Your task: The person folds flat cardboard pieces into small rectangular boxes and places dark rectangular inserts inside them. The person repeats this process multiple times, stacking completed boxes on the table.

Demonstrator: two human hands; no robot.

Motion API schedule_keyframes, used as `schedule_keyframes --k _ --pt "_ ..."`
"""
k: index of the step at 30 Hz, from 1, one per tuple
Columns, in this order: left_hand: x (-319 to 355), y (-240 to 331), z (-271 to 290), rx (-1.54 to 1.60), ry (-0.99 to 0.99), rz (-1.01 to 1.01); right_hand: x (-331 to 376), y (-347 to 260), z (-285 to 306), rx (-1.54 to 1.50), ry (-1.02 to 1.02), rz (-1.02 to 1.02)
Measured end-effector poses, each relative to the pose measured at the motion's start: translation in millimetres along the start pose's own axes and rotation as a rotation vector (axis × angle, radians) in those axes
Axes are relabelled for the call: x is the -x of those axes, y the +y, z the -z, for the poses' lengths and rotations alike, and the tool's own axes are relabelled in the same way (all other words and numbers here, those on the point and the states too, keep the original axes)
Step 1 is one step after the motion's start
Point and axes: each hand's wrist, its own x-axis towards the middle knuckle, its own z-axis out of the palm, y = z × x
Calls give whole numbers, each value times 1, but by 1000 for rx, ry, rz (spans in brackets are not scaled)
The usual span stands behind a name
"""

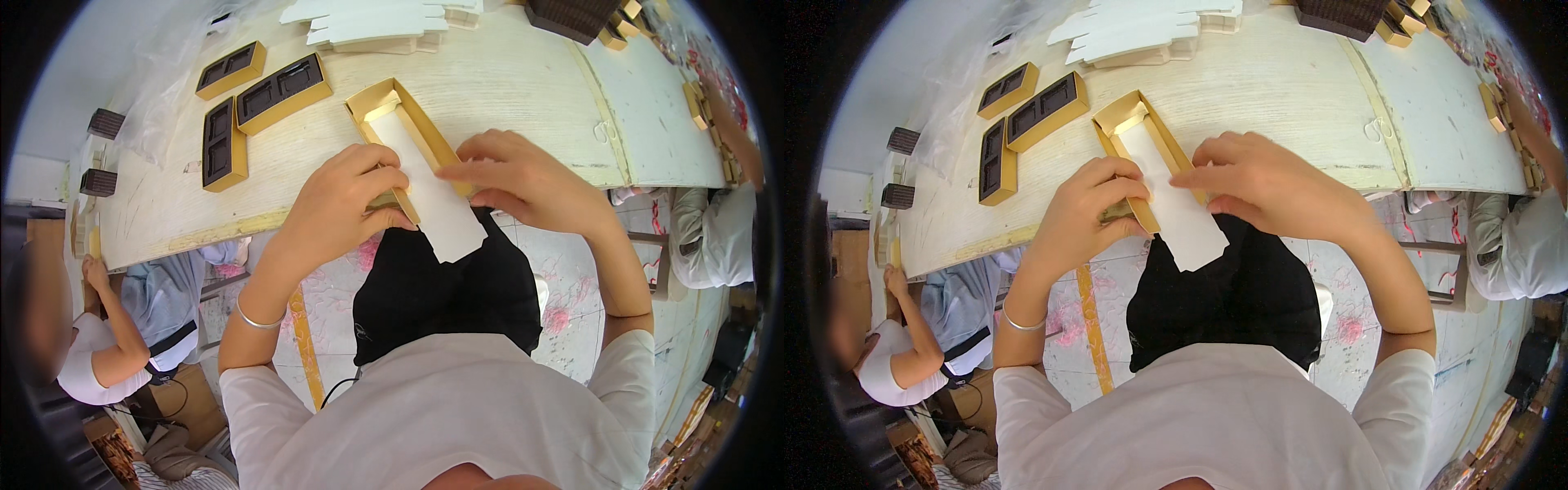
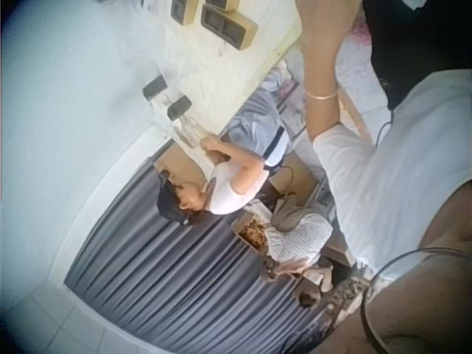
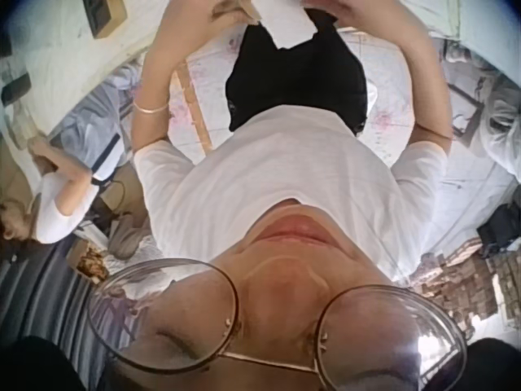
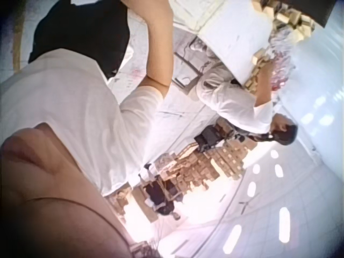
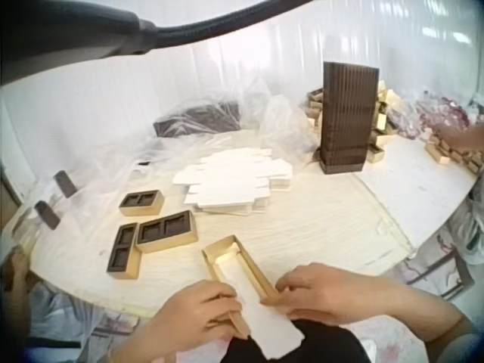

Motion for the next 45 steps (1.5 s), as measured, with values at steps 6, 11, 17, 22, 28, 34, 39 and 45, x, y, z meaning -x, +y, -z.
schedule_keyframes --k 6,11,17,22,28,34,39,45 --pt "-4 -13 -3 113 27 2 -17 14 -19 -69 44 47" --pt "-5 -7 -10 99 82 57 -25 10 -38 -35 173 8" --pt "10 8 1 212 -101 32 -9 -22 -31 -151 75 -17" --pt "9 13 -8 151 3 47 -9 -25 -43 -99 190 -11" --pt "17 17 -23 124 126 48 8 -27 -35 -109 138 -48" --pt "15 12 -22 212 80 67 23 -33 -46 211 241 108" --pt "19 5 -8 542 -29 113 9 -25 -54 -280 370 -31" --pt "21 11 -26 584 198 234 1 -36 -70 -441 561 -190"
